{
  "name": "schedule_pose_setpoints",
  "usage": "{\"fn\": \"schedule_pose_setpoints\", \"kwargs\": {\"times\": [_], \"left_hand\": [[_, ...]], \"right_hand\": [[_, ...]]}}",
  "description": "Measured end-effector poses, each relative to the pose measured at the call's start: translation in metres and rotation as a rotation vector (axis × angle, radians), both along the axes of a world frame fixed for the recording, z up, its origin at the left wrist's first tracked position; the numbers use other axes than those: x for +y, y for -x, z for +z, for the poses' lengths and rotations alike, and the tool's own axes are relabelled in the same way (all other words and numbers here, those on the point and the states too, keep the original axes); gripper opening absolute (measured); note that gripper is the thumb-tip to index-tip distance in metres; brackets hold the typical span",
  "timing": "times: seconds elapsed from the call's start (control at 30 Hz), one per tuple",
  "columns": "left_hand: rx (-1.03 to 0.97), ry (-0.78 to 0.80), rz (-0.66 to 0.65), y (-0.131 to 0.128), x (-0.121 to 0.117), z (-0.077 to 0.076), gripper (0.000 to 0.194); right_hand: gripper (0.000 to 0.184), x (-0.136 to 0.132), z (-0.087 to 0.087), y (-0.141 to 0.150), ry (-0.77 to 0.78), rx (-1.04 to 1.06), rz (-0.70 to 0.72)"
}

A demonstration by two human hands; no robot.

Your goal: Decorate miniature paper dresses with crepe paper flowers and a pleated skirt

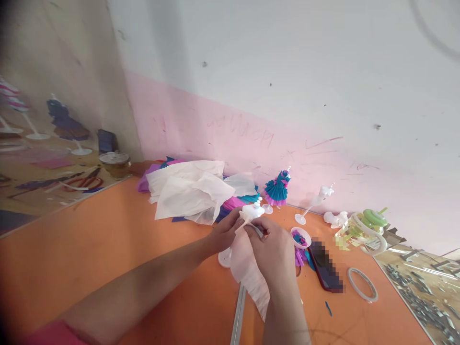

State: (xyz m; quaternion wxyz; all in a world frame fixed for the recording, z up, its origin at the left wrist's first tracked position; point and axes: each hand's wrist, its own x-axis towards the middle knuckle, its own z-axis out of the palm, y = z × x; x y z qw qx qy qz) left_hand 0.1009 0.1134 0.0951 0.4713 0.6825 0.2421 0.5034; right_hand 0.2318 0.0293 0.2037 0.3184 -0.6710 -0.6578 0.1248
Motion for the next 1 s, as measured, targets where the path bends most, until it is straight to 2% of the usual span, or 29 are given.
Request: {"fn": "schedule_pose_setpoints", "kwargs": {"times": [0.1, 0.27, 0.53, 0.7, 0.83, 1.0], "left_hand": [[-0.032, 0.041, -0.012, -0.004, -0.004, 0.001, 0.041], [-0.014, 0.034, -0.055, -0.002, -0.006, 0.002, 0.053], [-0.182, 0.031, -0.225, -0.002, -0.007, -0.003, 0.063], [-0.143, 0.035, -0.187, -0.003, -0.007, -0.006, 0.046], [-0.071, 0.034, -0.159, -0.001, -0.007, -0.006, 0.048], [-0.054, 0.019, -0.145, -0.001, -0.008, -0.007, 0.048]], "right_hand": [[0.020, 0.001, 0.000, 0.002, -0.002, -0.023, -0.013], [0.020, 0.001, -0.001, 0.002, -0.012, -0.106, -0.045], [0.018, 0.001, -0.001, -0.001, -0.027, -0.133, -0.034], [0.020, -0.001, 0.003, -0.003, 0.026, -0.094, -0.015], [0.027, -0.001, 0.001, -0.005, 0.022, -0.107, 0.002], [0.038, 0.006, -0.010, -0.005, -0.059, -0.203, -0.059]]}}
